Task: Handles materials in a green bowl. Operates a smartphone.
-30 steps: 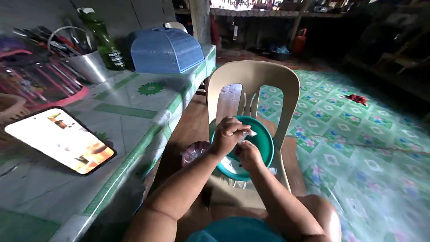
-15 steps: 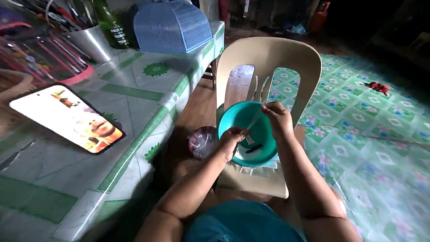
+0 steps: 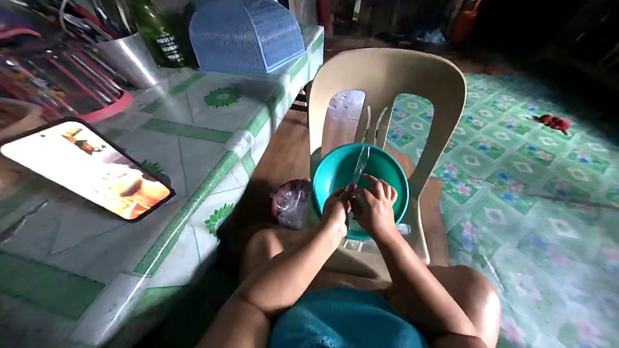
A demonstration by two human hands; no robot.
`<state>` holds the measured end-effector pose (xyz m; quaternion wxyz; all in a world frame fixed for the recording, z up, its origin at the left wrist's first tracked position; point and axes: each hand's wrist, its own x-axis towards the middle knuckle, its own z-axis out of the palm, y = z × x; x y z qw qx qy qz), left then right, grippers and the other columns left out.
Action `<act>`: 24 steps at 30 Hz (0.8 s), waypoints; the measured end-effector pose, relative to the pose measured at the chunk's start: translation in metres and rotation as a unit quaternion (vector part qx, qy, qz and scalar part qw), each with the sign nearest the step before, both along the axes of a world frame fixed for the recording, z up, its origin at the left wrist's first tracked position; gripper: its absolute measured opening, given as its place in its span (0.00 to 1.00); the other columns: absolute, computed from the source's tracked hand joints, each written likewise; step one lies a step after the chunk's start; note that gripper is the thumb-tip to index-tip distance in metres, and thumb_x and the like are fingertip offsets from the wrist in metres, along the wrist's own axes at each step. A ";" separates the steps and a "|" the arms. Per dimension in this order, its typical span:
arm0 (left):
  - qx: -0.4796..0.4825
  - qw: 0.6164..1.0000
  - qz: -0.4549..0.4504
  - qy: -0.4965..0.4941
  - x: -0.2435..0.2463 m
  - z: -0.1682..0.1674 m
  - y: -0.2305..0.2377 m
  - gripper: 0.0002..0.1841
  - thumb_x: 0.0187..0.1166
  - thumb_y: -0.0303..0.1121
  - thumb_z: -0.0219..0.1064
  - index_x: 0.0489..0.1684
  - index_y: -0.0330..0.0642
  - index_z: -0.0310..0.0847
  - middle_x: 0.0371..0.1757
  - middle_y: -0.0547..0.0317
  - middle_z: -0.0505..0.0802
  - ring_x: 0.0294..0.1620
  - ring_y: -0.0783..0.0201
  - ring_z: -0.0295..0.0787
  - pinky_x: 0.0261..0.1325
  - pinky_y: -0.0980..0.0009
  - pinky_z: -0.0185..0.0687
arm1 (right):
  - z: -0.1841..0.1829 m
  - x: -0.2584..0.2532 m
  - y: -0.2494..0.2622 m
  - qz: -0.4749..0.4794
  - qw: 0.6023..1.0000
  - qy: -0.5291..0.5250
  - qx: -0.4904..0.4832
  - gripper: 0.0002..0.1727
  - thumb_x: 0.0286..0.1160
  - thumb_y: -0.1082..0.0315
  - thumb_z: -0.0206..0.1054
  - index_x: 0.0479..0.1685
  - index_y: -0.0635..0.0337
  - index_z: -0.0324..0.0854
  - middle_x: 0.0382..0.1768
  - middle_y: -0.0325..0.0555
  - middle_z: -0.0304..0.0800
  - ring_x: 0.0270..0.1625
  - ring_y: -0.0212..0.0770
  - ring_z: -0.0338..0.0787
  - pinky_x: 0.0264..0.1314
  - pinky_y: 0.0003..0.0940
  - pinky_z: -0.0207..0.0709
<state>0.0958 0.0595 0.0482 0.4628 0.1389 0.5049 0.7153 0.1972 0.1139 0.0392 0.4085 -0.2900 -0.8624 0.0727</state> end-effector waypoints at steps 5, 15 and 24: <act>-0.037 0.999 0.016 0.005 0.014 -0.010 0.004 0.11 0.88 0.34 0.62 0.55 0.36 0.84 0.46 0.55 0.90 0.47 0.66 0.86 0.53 0.71 0.81 | -0.018 0.007 0.005 0.008 0.999 0.048 -0.009 0.08 0.73 0.63 0.71 0.38 0.51 0.96 0.64 0.48 0.91 0.70 0.57 0.84 0.73 0.68 0.66; 0.005 0.909 -0.103 0.403 0.005 -0.031 0.008 0.07 0.78 0.31 0.70 0.41 0.37 0.93 0.54 0.53 0.91 0.60 0.65 0.86 0.67 0.66 0.82 | -0.011 0.038 0.040 0.047 0.879 0.113 -0.460 0.04 0.69 0.73 0.73 0.30 0.64 0.89 0.70 0.52 0.83 0.73 0.50 0.80 0.74 0.53 0.75; -0.050 0.926 -0.153 0.342 -0.005 -0.029 0.009 0.14 0.88 0.33 0.59 0.55 0.33 0.87 0.64 0.50 0.88 0.67 0.63 0.83 0.76 0.62 0.76 | -0.010 0.039 0.050 0.136 0.869 0.048 -0.474 0.07 0.76 0.70 0.71 0.46 0.64 0.89 0.50 0.52 0.90 0.54 0.44 0.89 0.62 0.47 0.83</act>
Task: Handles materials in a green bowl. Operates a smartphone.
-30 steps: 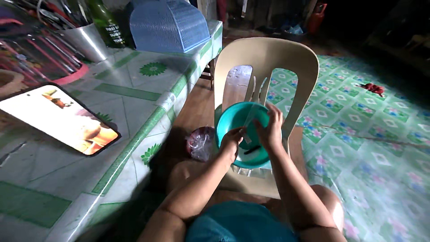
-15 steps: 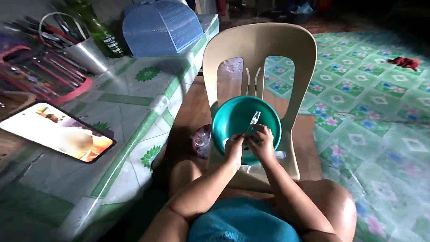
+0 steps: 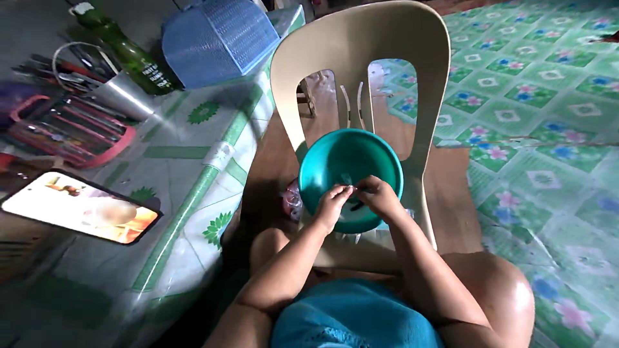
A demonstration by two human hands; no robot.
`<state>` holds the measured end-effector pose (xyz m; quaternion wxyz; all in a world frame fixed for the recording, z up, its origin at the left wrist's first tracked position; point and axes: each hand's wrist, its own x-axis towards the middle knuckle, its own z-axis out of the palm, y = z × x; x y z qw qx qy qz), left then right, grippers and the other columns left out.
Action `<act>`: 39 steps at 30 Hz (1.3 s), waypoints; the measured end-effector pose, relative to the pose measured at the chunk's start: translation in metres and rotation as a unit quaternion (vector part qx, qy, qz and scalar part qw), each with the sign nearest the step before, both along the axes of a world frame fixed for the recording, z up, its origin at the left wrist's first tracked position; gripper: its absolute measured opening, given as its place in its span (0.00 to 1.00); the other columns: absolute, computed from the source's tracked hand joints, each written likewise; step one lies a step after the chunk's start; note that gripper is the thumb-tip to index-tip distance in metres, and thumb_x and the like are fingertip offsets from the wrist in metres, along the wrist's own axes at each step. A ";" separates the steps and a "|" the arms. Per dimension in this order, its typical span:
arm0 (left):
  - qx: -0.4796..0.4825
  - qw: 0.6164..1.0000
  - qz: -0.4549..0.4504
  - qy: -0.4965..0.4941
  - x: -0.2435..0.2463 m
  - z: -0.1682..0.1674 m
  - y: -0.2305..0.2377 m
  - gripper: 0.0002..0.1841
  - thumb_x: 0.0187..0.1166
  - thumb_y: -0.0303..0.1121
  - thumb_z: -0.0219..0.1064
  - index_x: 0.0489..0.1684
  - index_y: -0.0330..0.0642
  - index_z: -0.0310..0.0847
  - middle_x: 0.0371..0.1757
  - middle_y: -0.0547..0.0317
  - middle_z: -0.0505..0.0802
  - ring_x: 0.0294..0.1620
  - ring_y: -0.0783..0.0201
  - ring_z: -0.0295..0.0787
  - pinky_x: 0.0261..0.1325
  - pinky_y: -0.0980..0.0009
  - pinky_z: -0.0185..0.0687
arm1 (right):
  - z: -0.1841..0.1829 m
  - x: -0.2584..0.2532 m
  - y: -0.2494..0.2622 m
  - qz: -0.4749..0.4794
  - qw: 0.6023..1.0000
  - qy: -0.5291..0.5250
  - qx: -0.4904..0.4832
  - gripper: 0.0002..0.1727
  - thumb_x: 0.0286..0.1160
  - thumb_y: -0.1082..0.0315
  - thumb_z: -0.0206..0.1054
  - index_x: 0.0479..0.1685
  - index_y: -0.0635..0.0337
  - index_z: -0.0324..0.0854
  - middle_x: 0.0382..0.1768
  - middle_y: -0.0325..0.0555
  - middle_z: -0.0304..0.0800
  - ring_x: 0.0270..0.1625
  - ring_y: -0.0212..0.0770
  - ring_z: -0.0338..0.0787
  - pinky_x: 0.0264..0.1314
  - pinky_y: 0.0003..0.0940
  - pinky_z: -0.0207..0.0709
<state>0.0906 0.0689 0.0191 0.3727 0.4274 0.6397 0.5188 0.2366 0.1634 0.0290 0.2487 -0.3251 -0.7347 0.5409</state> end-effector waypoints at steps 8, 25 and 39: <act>0.003 0.931 0.188 -0.312 0.034 0.016 0.001 0.12 0.92 0.33 0.53 0.53 0.34 0.80 0.43 0.53 0.89 0.43 0.62 0.88 0.55 0.64 0.86 | -0.008 -0.011 -0.013 -0.050 0.980 0.144 0.125 0.04 0.74 0.75 0.72 0.39 0.68 0.89 0.44 0.52 0.90 0.52 0.43 0.90 0.62 0.44 0.84; -0.031 0.868 0.174 -0.463 0.021 0.017 -0.011 0.10 0.92 0.35 0.54 0.48 0.39 0.78 0.36 0.54 0.87 0.31 0.65 0.86 0.38 0.73 0.87 | 0.005 0.004 -0.016 -0.121 0.839 0.430 -0.309 0.10 0.89 0.72 0.50 0.55 0.48 0.74 0.51 0.38 0.91 0.55 0.37 0.89 0.61 0.39 0.82; -0.061 0.914 0.109 -0.385 0.027 0.022 -0.044 0.07 0.90 0.29 0.56 0.45 0.37 0.78 0.36 0.55 0.88 0.31 0.66 0.87 0.38 0.73 0.87 | 0.009 0.018 -0.009 0.025 0.955 0.250 -0.160 0.25 0.69 0.68 0.68 0.69 0.55 0.74 0.59 0.42 0.86 0.59 0.35 0.87 0.64 0.35 0.82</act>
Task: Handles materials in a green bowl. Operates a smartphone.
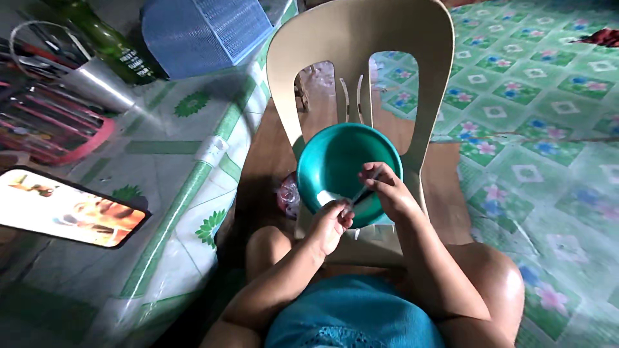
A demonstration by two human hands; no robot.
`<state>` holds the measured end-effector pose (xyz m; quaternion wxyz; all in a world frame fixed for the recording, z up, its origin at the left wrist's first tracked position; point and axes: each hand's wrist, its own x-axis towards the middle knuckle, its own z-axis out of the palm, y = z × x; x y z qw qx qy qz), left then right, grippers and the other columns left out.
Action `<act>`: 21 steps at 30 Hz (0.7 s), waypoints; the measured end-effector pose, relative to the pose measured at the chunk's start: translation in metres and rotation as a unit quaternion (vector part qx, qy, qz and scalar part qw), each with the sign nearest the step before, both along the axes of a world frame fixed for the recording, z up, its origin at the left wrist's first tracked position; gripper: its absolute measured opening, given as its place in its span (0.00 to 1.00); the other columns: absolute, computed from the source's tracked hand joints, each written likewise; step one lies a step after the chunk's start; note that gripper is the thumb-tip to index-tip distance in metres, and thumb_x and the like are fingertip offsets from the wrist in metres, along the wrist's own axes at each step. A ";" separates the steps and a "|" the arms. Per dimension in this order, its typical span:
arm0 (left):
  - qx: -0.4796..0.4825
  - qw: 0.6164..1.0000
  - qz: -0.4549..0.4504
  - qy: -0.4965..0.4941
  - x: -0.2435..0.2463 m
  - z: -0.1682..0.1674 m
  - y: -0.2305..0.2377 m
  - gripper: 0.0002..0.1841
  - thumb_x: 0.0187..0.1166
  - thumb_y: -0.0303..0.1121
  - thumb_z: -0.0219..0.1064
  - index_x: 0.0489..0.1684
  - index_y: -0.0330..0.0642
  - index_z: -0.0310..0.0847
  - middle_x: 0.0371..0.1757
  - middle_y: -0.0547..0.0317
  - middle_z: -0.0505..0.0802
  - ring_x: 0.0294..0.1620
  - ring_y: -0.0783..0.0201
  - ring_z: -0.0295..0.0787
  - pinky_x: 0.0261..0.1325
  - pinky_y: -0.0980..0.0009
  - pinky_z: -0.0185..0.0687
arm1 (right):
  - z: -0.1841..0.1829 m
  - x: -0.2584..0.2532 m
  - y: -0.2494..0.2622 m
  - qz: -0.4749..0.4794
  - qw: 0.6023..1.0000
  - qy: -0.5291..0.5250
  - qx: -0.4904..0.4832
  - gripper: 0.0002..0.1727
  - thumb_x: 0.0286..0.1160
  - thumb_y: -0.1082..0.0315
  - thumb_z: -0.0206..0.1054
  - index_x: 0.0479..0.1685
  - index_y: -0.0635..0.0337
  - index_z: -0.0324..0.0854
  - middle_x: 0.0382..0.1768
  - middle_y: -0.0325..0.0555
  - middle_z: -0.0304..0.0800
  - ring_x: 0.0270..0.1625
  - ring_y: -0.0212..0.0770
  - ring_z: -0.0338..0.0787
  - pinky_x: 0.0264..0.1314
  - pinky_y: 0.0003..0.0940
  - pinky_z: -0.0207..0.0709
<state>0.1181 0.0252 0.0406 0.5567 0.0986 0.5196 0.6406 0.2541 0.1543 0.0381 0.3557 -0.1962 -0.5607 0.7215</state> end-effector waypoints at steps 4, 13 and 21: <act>0.005 1.000 0.020 0.024 -0.002 -0.001 -0.001 0.07 0.89 0.28 0.57 0.44 0.36 0.78 0.35 0.55 0.89 0.32 0.65 0.88 0.38 0.73 0.88 | 0.001 0.005 0.002 0.017 0.999 -0.036 0.030 0.16 0.65 0.76 0.67 0.53 0.52 0.82 0.52 0.37 0.88 0.51 0.32 0.87 0.53 0.32 0.84; -0.023 0.997 -0.057 -0.051 -0.008 0.002 -0.009 0.11 0.93 0.33 0.51 0.49 0.37 0.78 0.40 0.53 0.90 0.28 0.68 0.87 0.33 0.76 0.87 | -0.009 0.019 0.013 0.071 0.980 0.076 0.167 0.03 0.72 0.67 0.74 0.31 0.50 0.89 0.39 0.30 0.91 0.42 0.25 0.88 0.46 0.25 0.85; 0.046 0.999 -0.008 0.002 -0.022 0.009 -0.024 0.08 0.85 0.19 0.57 0.46 0.34 0.83 0.35 0.56 0.90 0.33 0.67 0.89 0.46 0.72 0.89 | 0.005 0.019 -0.004 -0.208 0.930 -0.040 0.300 0.11 0.79 0.66 0.69 0.33 0.66 0.87 0.34 0.35 0.88 0.40 0.21 0.85 0.50 0.23 0.82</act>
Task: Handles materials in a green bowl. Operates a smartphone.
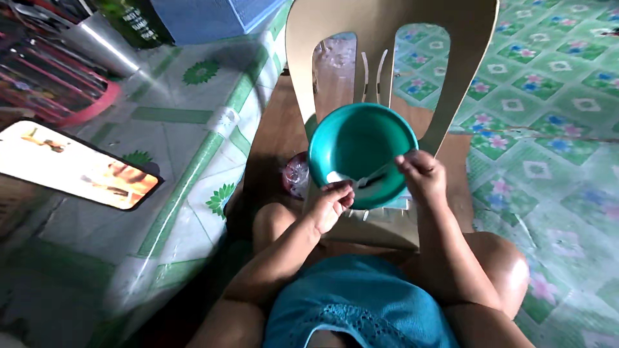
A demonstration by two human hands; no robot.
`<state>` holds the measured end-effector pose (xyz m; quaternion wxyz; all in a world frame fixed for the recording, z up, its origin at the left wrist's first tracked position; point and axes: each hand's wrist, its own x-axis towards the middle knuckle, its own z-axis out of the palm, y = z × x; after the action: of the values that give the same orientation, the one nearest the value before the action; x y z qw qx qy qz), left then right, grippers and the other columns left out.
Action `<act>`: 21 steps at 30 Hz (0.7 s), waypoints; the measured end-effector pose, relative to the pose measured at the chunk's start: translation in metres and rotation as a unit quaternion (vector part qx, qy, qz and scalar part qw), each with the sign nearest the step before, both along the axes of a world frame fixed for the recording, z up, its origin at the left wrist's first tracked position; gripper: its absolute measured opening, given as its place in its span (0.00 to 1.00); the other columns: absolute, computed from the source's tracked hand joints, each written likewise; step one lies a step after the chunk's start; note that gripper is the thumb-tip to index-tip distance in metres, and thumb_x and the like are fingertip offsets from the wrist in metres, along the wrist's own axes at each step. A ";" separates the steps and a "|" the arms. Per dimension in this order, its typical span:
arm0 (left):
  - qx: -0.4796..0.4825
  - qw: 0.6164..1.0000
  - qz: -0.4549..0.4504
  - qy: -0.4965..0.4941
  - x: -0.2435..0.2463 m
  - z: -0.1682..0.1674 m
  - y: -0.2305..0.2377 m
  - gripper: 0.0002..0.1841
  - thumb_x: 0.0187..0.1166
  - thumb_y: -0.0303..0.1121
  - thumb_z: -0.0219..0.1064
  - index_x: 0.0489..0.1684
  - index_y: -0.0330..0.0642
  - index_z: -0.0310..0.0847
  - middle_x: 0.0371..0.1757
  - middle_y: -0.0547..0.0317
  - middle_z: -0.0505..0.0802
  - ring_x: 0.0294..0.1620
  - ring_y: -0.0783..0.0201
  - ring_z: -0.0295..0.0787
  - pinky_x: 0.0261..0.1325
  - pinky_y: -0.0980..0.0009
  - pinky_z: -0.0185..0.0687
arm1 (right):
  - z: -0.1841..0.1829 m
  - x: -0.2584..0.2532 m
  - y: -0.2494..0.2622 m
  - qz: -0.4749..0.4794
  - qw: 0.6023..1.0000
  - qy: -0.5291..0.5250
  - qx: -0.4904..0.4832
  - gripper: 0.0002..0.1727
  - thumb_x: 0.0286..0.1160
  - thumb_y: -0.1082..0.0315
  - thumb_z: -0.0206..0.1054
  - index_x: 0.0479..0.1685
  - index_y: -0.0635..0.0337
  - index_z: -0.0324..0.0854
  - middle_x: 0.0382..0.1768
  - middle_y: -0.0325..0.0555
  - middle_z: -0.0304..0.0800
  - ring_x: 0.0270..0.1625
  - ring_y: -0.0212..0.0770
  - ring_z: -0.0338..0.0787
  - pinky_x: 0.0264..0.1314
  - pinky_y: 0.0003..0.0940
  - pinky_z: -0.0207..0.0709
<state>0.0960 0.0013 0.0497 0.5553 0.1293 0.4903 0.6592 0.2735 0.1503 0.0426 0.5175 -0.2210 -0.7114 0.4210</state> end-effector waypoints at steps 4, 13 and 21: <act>0.056 0.995 0.014 0.083 -0.029 0.005 -0.022 0.08 0.85 0.21 0.59 0.47 0.39 0.85 0.41 0.59 0.92 0.39 0.68 0.89 0.51 0.71 0.88 | 0.012 -0.005 -0.005 -0.033 0.988 0.119 -0.089 0.07 0.83 0.68 0.65 0.35 0.50 0.83 0.31 0.24 0.88 0.34 0.22 0.87 0.43 0.24 0.85; 0.086 0.954 0.265 0.110 -0.136 -0.009 -0.019 0.06 0.87 0.28 0.61 0.55 0.42 0.80 0.40 0.66 0.89 0.42 0.71 0.88 0.55 0.73 0.86 | 0.042 0.032 -0.009 0.037 0.994 -0.027 -0.102 0.18 0.83 0.67 0.64 0.68 0.59 0.74 0.53 0.32 0.87 0.51 0.27 0.89 0.59 0.27 0.85; -0.190 0.937 0.271 0.110 -0.194 -0.074 -0.008 0.37 0.83 0.57 0.64 0.89 0.52 0.60 0.90 0.46 0.66 0.88 0.44 0.64 0.80 0.40 0.70 | 0.023 0.030 -0.044 0.000 0.948 -0.316 -0.033 0.13 0.82 0.70 0.67 0.59 0.66 0.83 0.49 0.51 0.90 0.47 0.38 0.91 0.54 0.41 0.88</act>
<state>-0.0982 -0.0062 -0.0241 0.3119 -0.0448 0.6812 0.6608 0.3039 0.1061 0.0653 0.2584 -0.3595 -0.8243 0.3530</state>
